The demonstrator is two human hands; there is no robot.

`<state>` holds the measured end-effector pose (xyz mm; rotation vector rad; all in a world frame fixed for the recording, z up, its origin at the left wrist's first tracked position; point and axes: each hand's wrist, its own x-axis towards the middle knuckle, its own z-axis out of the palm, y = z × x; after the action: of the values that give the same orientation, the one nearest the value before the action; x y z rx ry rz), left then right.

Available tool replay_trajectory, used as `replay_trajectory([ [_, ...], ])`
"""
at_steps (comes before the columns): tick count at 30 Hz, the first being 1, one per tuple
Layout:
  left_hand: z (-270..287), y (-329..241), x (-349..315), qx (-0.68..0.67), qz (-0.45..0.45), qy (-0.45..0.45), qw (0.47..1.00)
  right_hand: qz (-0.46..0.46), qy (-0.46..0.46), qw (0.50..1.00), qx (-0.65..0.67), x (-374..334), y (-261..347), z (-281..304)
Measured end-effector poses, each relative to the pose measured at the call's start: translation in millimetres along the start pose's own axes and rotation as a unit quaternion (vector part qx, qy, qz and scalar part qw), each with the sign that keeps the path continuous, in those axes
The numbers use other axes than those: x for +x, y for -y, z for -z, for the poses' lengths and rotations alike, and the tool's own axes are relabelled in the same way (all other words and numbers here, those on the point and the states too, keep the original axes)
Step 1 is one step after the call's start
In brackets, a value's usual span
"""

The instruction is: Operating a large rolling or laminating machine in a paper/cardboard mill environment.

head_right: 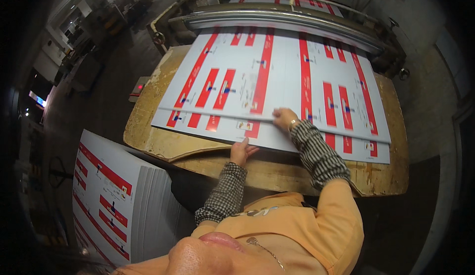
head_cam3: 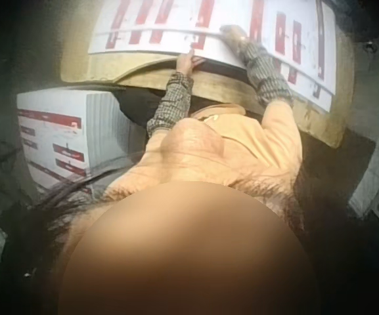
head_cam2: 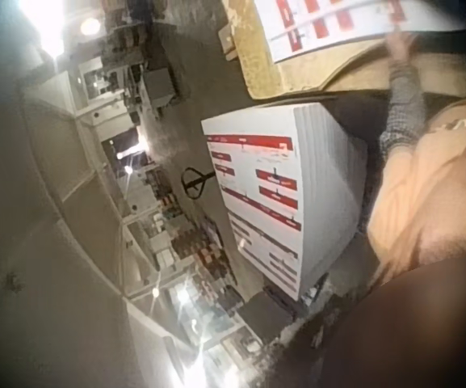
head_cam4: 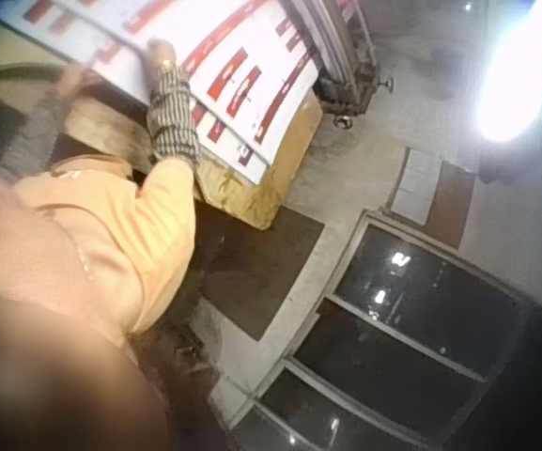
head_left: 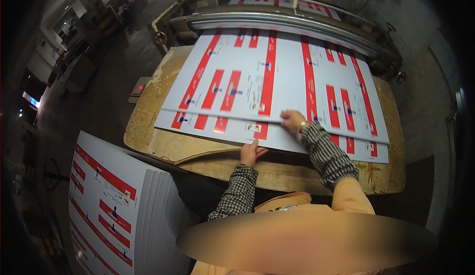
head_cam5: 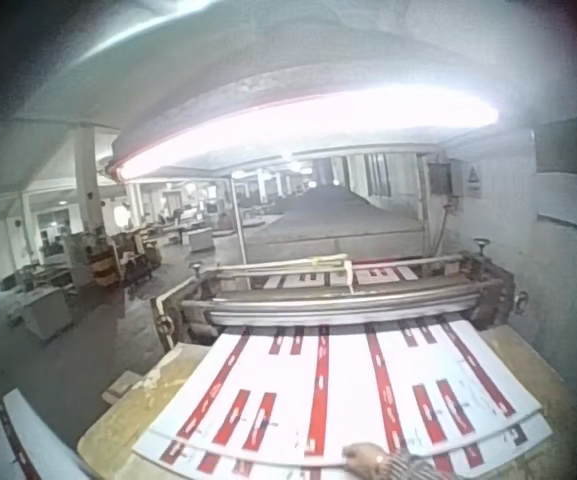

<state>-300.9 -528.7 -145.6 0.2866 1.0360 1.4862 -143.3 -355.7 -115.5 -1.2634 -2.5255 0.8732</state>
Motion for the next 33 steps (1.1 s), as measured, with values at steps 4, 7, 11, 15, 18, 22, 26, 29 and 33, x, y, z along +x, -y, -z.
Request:
replay_trajectory([
  [4, -1.8, -4.0, -1.2, -0.003, 0.012, -0.013, 1.0, -0.032, 0.054, 0.997, -0.052, 8.2, 25.5, 0.6],
  [7, 0.3, -8.7, -3.5, -0.012, 0.006, -0.008, 1.0, 0.054, 0.048, 0.98, -0.186, -40.1, 53.8, -23.4],
  [11, 5.3, -3.2, -1.4, 0.023, 0.009, 0.016, 1.0, 0.118, 0.079, 0.968, -0.208, -57.0, 43.4, -16.5],
  [15, 3.7, -5.8, -3.5, 0.009, 0.019, 0.038, 0.999, 0.094, 0.132, 0.986, -0.029, -43.0, 48.3, 25.2],
  [18, 12.0, 1.0, 2.1, -0.011, -0.003, 0.032, 0.999, 0.109, 0.079, 0.99, 0.034, -47.1, 63.4, 46.0],
  [22, 14.5, 4.3, 4.1, -0.01, 0.012, -0.029, 0.999, 0.099, 0.092, 0.989, 0.064, -56.4, 71.8, 43.1],
  [26, -4.4, -2.5, -3.5, 0.03, -0.002, -0.023, 0.999, 0.078, 0.108, 0.99, 0.052, -62.7, 40.2, 6.0],
  [29, 8.6, 2.7, 1.2, 0.012, -0.012, -0.022, 1.0, 0.09, 0.092, 0.992, 0.02, -49.6, 39.9, -2.9],
  [33, 6.1, 3.5, 6.2, -0.007, 0.005, -0.016, 1.0, -0.027, 0.039, 0.996, -0.071, -8.1, 34.2, 3.7],
])
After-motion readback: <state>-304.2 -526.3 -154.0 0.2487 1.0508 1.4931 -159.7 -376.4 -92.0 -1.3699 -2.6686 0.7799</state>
